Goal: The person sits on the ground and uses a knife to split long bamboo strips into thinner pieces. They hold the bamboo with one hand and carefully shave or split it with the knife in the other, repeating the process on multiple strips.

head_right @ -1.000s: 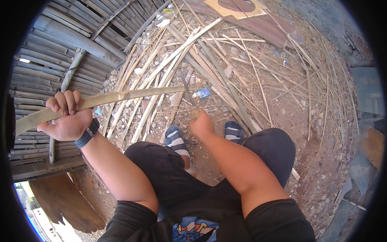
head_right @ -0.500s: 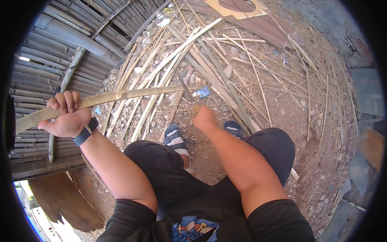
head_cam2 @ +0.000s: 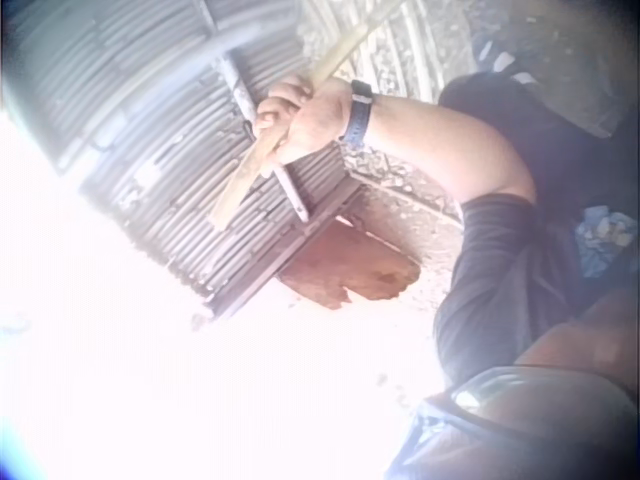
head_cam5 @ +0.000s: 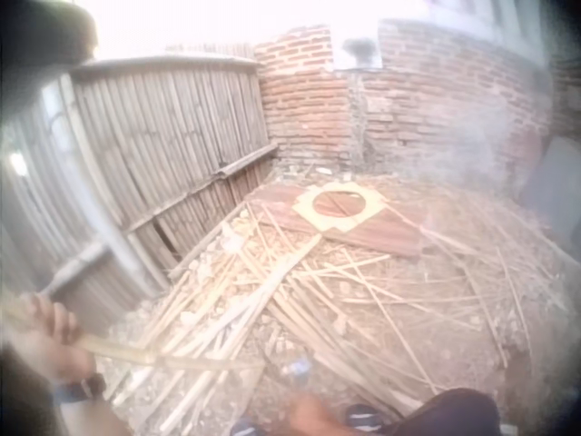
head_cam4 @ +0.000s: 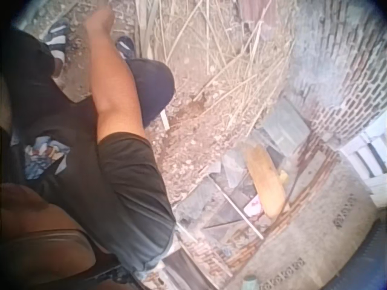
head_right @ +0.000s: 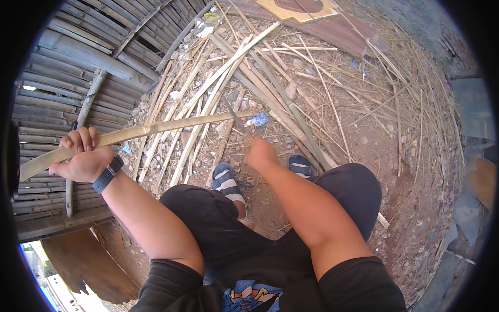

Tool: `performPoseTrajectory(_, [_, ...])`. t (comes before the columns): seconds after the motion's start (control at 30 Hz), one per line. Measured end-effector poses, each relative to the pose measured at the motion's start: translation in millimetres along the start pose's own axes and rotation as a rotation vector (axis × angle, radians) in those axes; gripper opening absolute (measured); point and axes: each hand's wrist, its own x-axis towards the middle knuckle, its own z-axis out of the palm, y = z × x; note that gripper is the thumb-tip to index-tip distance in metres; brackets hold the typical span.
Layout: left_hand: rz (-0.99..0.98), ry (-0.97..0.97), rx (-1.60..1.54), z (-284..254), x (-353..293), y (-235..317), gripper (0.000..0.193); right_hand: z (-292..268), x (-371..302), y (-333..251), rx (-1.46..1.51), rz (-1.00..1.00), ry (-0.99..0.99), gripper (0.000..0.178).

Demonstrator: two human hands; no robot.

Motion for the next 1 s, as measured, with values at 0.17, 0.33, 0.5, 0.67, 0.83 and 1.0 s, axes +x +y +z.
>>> performPoseTrajectory(0.17, [0.007, -0.011, 0.030, 1.1, -0.7, 2.8, 0.077, -16.9, -28.4, -97.9, 0.137, -0.247, -0.075, 0.029])
performPoseTrajectory(0.33, [-0.038, -0.073, -0.134, -12.6, 4.2, -0.4, 0.065, 19.5, -34.6, -85.5, 0.164, -0.291, 0.014, 0.030])
performPoseTrajectory(0.5, [-0.037, -0.041, -0.138, -20.1, 8.2, 1.7, 0.060, 58.7, -33.1, 7.0, 0.075, 0.125, 0.059, 0.032])
performPoseTrajectory(0.67, [-0.019, -0.020, -0.094, -14.2, 7.1, 1.4, 0.052, 51.8, -25.1, -31.0, 0.235, -0.016, 0.108, 0.031])
performPoseTrajectory(0.83, [0.013, 0.061, -0.022, -4.5, 1.2, 0.4, 0.049, 39.9, -28.4, -51.1, 0.276, -0.332, 0.106, 0.034])
performPoseTrajectory(1.0, [0.014, 0.059, -0.034, -12.4, 6.1, -3.0, 0.047, 55.3, -21.4, 24.5, 0.099, 0.184, 0.068, 0.034])
